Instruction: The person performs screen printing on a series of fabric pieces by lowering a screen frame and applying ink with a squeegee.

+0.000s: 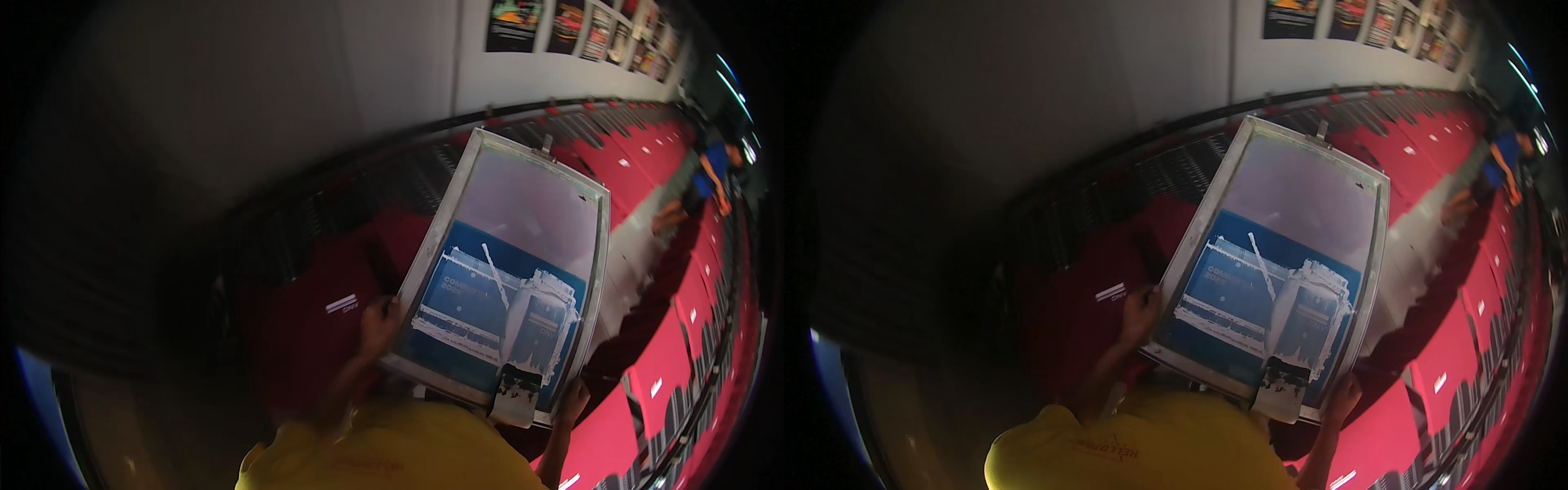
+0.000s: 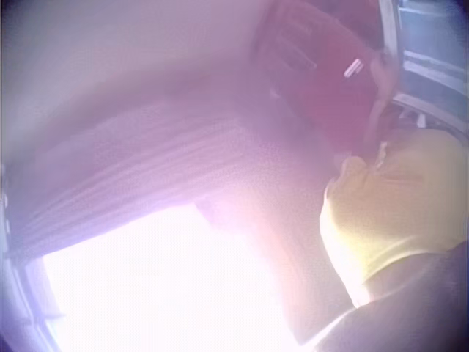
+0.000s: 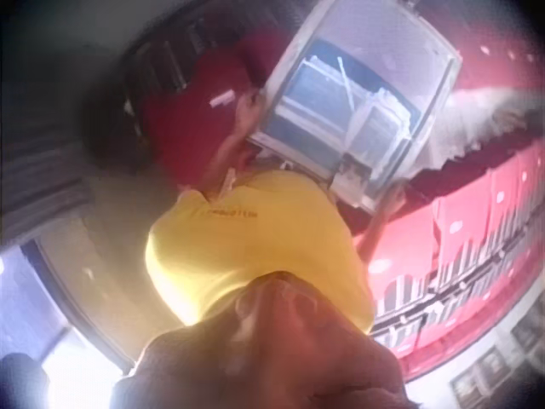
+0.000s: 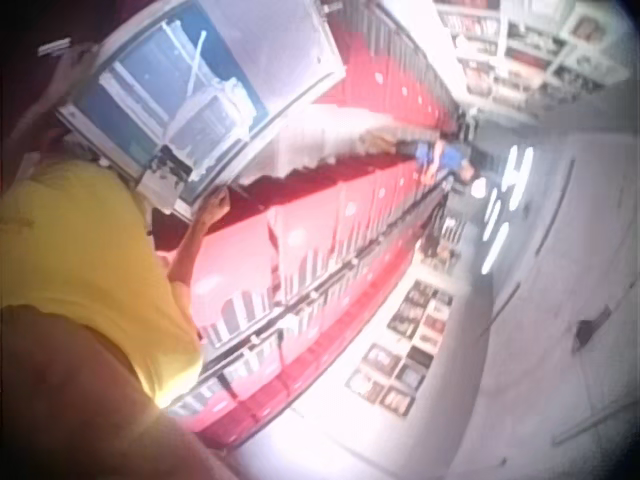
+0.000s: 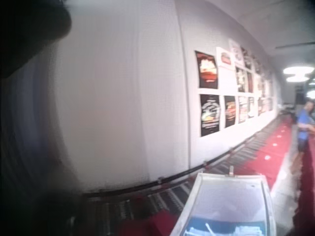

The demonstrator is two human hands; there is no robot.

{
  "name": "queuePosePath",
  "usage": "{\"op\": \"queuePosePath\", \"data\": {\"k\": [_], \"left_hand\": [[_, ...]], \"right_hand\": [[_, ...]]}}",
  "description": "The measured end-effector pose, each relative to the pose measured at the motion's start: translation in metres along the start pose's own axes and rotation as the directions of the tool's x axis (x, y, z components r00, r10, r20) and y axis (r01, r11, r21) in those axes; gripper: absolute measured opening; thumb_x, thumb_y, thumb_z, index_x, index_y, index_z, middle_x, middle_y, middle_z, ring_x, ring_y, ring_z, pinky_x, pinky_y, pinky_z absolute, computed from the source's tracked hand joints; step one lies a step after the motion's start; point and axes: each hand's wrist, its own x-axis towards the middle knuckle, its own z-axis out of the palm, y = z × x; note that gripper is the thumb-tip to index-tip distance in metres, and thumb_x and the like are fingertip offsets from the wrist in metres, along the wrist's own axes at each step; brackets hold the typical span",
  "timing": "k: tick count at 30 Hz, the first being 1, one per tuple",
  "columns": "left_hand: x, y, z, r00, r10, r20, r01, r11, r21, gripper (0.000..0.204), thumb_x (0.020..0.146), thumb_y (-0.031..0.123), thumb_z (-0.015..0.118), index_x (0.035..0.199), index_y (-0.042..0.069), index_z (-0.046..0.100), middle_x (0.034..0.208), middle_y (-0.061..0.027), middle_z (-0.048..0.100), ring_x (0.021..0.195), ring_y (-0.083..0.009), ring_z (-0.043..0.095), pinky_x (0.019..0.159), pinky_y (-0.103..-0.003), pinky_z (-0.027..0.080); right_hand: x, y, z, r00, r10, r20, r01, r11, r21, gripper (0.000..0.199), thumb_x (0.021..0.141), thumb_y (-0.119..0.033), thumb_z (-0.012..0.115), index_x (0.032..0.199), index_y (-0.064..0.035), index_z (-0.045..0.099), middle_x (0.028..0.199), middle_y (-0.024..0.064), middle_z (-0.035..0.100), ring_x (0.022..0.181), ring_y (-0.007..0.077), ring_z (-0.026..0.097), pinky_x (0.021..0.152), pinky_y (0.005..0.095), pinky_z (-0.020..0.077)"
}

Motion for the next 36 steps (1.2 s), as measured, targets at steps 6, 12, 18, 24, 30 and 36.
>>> {"op": "queuePosePath", "data": {"k": [6, 12, 18, 24, 30, 36], "left_hand": [[-0.061, 0.028, 0.008, 0.984, -0.050, -0.173, 0.071, 0.991, 0.116, 0.035, 0.099, 0.027, 0.055, 0.103, -0.006, 0.066, 0.079, -0.0144, 0.066, 0.076, -0.0155, 0.058, 0.068, -0.035, 0.047], [-0.049, 0.015, 0.007, 0.976, 0.147, -0.163, -0.130, 0.985, 0.111, 0.039, 0.100, 0.030, 0.054, 0.096, -0.007, 0.064, 0.069, -0.0084, 0.055, 0.068, -0.0136, 0.049, 0.061, -0.034, 0.042], [-0.061, -0.011, 0.021, 0.956, 0.251, -0.154, -0.229, 0.962, 0.149, 0.041, 0.099, 0.031, 0.052, 0.093, -0.007, 0.064, 0.068, -0.0086, 0.054, 0.066, -0.0139, 0.047, 0.059, -0.036, 0.040], [-0.052, -0.011, 0.027, 0.985, 0.109, -0.132, -0.094, 0.989, 0.114, 0.042, 0.097, 0.031, 0.052, 0.099, -0.007, 0.068, 0.075, -0.0188, 0.067, 0.072, -0.0226, 0.061, 0.068, -0.040, 0.047], [-0.048, -0.023, 0.023, 0.984, 0.114, -0.135, -0.094, 0.984, 0.150, 0.042, 0.097, 0.032, 0.053, 0.100, -0.007, 0.069, 0.081, -0.0219, 0.070, 0.078, -0.0278, 0.068, 0.071, -0.040, 0.049], [-0.035, -0.018, 0.014, 0.995, 0.010, -0.099, 0.002, 0.993, 0.120, 0.040, 0.095, 0.027, 0.057, 0.099, -0.012, 0.067, 0.084, -0.0222, 0.070, 0.079, -0.0216, 0.062, 0.074, -0.038, 0.048]], "right_hand": [[0.052, 0.041, 0.012, 0.988, 0.019, 0.151, -0.033, 0.996, 0.086, 0.031, 0.096, -0.019, 0.046, 0.069, -0.0037, 0.041, 0.065, -0.0025, 0.036, 0.062, 0.0091, 0.035, 0.054, 0.0317, 0.0307], [0.031, 0.056, 0.023, 0.995, 0.051, 0.084, -0.069, 0.974, 0.216, 0.029, 0.095, -0.018, 0.049, 0.081, 0.0047, 0.060, 0.069, -0.0004, 0.047, 0.065, 0.0100, 0.042, 0.060, 0.0301, 0.0387], [0.057, 0.105, 0.049, 0.993, -0.109, -0.046, 0.115, 0.981, 0.154, 0.030, 0.093, -0.015, 0.052, 0.103, 0.0089, 0.067, 0.091, 0.0197, 0.069, 0.086, 0.0266, 0.065, 0.083, 0.0355, 0.0485], [0.044, 0.070, 0.025, 0.983, -0.159, -0.096, 0.160, 0.987, 0.007, 0.028, 0.094, -0.016, 0.054, 0.100, 0.0069, 0.067, 0.087, 0.0192, 0.068, 0.081, 0.0255, 0.062, 0.080, 0.0359, 0.0481], [0.040, 0.047, 0.011, 0.993, -0.115, -0.035, 0.113, 0.992, -0.062, 0.029, 0.093, -0.018, 0.052, 0.096, 0.0046, 0.069, 0.091, 0.0266, 0.067, 0.088, 0.0412, 0.066, 0.079, 0.0438, 0.0498], [0.039, 0.026, 0.009, 0.998, -0.056, 0.000, 0.056, 0.994, -0.093, 0.029, 0.092, -0.018, 0.050, 0.090, 0.0052, 0.068, 0.088, 0.0277, 0.066, 0.086, 0.0418, 0.066, 0.077, 0.0456, 0.0493]]}}
